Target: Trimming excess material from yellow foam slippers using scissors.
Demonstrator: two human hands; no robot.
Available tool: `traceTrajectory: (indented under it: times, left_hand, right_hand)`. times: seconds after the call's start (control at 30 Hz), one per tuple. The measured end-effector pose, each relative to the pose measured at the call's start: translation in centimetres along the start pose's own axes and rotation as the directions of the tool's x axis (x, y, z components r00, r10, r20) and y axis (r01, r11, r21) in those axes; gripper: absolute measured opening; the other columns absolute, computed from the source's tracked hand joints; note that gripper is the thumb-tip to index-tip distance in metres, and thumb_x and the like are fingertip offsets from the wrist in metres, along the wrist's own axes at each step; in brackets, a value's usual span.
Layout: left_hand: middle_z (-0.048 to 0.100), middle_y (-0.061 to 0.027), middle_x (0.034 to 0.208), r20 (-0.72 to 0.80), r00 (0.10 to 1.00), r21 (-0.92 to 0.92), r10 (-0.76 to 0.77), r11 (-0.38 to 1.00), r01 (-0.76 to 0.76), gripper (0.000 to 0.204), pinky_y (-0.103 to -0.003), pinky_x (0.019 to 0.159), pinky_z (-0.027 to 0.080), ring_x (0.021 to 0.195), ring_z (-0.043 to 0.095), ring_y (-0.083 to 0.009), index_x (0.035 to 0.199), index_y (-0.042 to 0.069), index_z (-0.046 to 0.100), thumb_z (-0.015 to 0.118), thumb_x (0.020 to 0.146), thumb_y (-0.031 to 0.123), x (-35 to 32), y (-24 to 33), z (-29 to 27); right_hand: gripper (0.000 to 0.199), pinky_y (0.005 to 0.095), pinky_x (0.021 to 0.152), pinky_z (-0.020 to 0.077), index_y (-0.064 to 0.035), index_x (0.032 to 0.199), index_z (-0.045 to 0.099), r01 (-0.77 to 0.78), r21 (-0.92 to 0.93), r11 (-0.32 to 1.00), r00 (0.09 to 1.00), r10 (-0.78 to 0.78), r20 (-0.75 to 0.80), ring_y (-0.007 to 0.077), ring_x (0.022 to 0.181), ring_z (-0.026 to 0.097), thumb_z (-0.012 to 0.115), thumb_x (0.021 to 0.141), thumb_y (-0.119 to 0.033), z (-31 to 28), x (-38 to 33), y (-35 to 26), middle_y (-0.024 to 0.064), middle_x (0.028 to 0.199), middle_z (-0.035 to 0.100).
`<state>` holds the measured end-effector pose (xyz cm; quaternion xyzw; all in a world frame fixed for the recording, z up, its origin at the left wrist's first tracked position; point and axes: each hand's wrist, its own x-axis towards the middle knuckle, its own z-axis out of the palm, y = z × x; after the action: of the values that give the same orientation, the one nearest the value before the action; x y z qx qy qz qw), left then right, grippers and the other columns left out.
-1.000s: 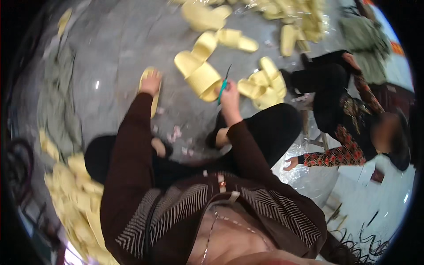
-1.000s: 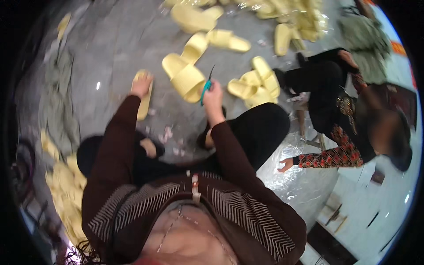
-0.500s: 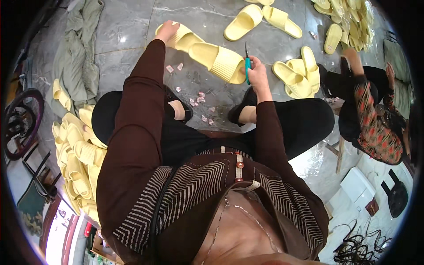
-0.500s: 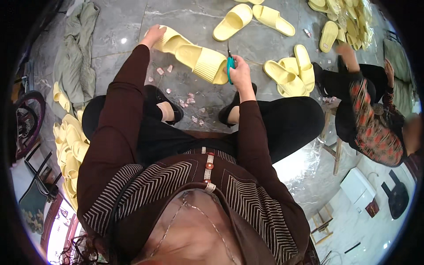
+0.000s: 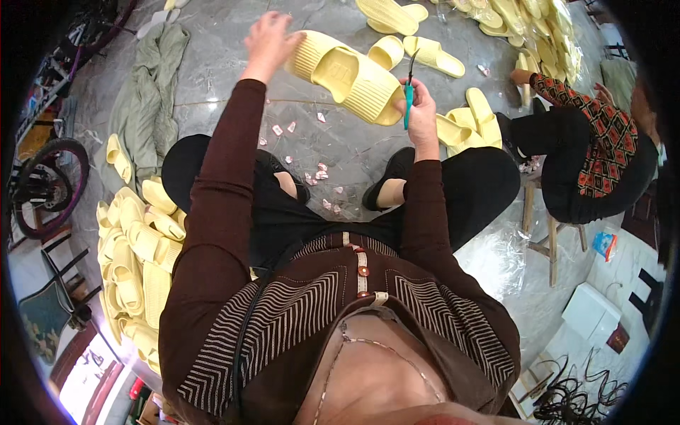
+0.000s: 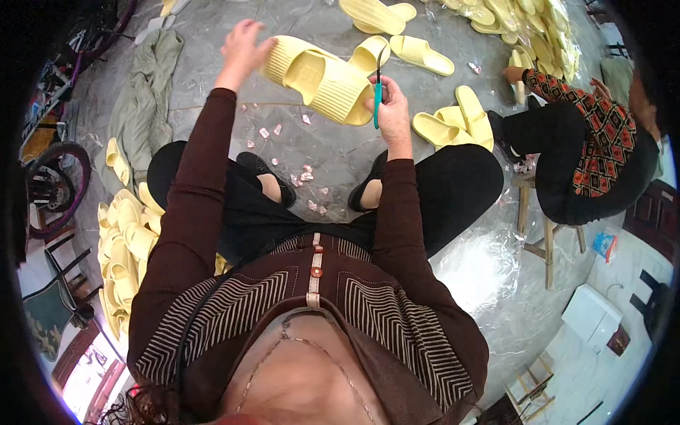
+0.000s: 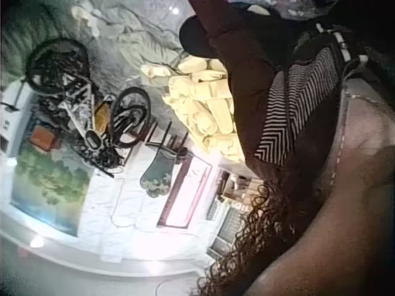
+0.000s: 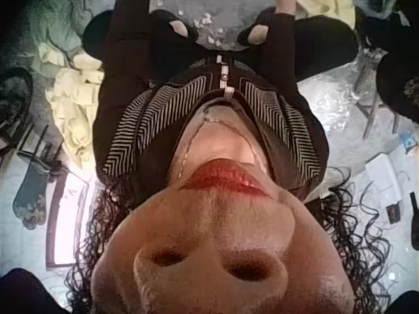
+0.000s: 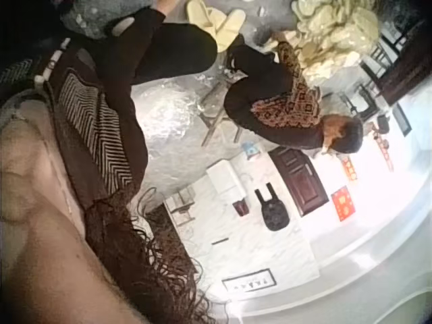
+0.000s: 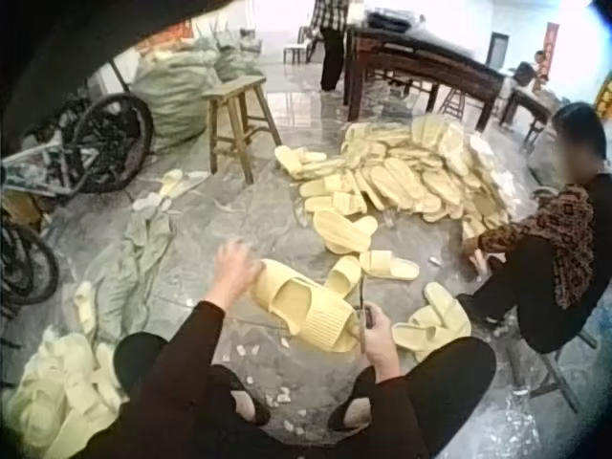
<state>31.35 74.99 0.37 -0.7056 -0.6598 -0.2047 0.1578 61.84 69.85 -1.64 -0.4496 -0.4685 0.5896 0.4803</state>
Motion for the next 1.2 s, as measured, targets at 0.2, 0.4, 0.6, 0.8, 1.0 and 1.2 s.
traceTrajectory:
  times: [0.2,0.4,0.6,0.8,1.0,1.2]
  left_hand:
    - [0.057,-0.0071,0.106,0.684,0.719,-0.709,-0.125,0.120,0.695,0.053,-0.027,0.078,0.044,0.094,0.055,-0.0149,0.112,0.001,0.052,0.040,0.088,0.047,-0.7,-1.4,-3.5]
    - [0.058,-0.0079,0.102,0.755,0.656,-0.647,-0.003,-0.167,0.744,0.054,-0.026,0.079,0.042,0.093,0.053,-0.0154,0.109,0.001,0.053,0.037,0.089,0.048,-2.5,1.2,-5.7]
    - [0.055,-0.0082,0.106,0.690,0.719,-0.714,0.080,0.233,0.660,0.046,-0.027,0.082,0.042,0.096,0.053,-0.0144,0.114,-0.001,0.049,0.051,0.085,0.036,-3.5,1.9,-7.8]
    - [0.056,-0.0098,0.102,0.671,0.740,-0.547,0.047,0.705,0.451,0.046,-0.026,0.079,0.043,0.090,0.053,-0.0151,0.114,-0.002,0.047,0.059,0.077,0.021,0.9,-7.0,-13.6]
    - [0.045,-0.0152,0.120,0.615,0.660,-0.363,-0.430,0.589,0.722,0.049,-0.030,0.092,0.035,0.108,0.045,-0.0222,0.125,-0.004,0.036,0.050,0.082,0.015,-6.2,-21.0,-25.4]
    - [0.050,-0.0131,0.120,0.800,0.167,0.374,-0.577,0.696,0.613,0.046,-0.032,0.088,0.040,0.107,0.050,-0.0207,0.121,0.000,0.044,0.049,0.079,0.019,-23.3,-28.6,-35.3]
  right_hand:
    - [0.043,0.0205,0.070,0.0431,0.0016,0.106,0.050,0.075,-0.063,0.995,0.988,-0.065,0.139,0.0077,0.078,0.054,0.056,0.064,0.008,-0.2,-0.1,-2.6,0.0029,0.092,0.058]
    - [0.040,0.0218,0.072,0.0431,0.0009,0.108,0.049,0.178,-0.216,0.960,0.979,-0.151,0.137,0.0098,0.083,0.054,0.052,0.069,0.007,0.6,-0.1,-0.9,0.0040,0.093,0.057]
    - [0.039,0.0243,0.072,0.0445,0.0025,0.110,0.047,0.054,-0.379,0.924,0.995,-0.018,0.097,0.0124,0.085,0.055,0.053,0.071,0.003,0.9,1.6,4.0,0.0069,0.096,0.058]
    - [0.035,0.0288,0.063,0.0471,0.0009,0.106,0.050,-0.308,-0.175,0.935,0.922,0.339,0.189,0.0168,0.075,0.059,0.060,0.073,-0.008,4.0,4.5,9.0,0.0082,0.085,0.061]
    - [0.034,0.0413,0.066,0.0463,-0.0037,0.107,0.047,-0.121,-0.851,0.510,0.975,-0.101,-0.199,0.0348,0.080,0.059,0.056,0.075,-0.012,-3.4,12.6,16.1,0.0199,0.085,0.059]
    - [0.031,0.0460,0.070,0.0439,-0.0067,0.104,0.046,0.018,-0.946,0.324,1.000,0.010,0.022,0.0379,0.087,0.055,0.055,0.075,-0.015,-6.7,21.2,15.6,0.0218,0.090,0.058]
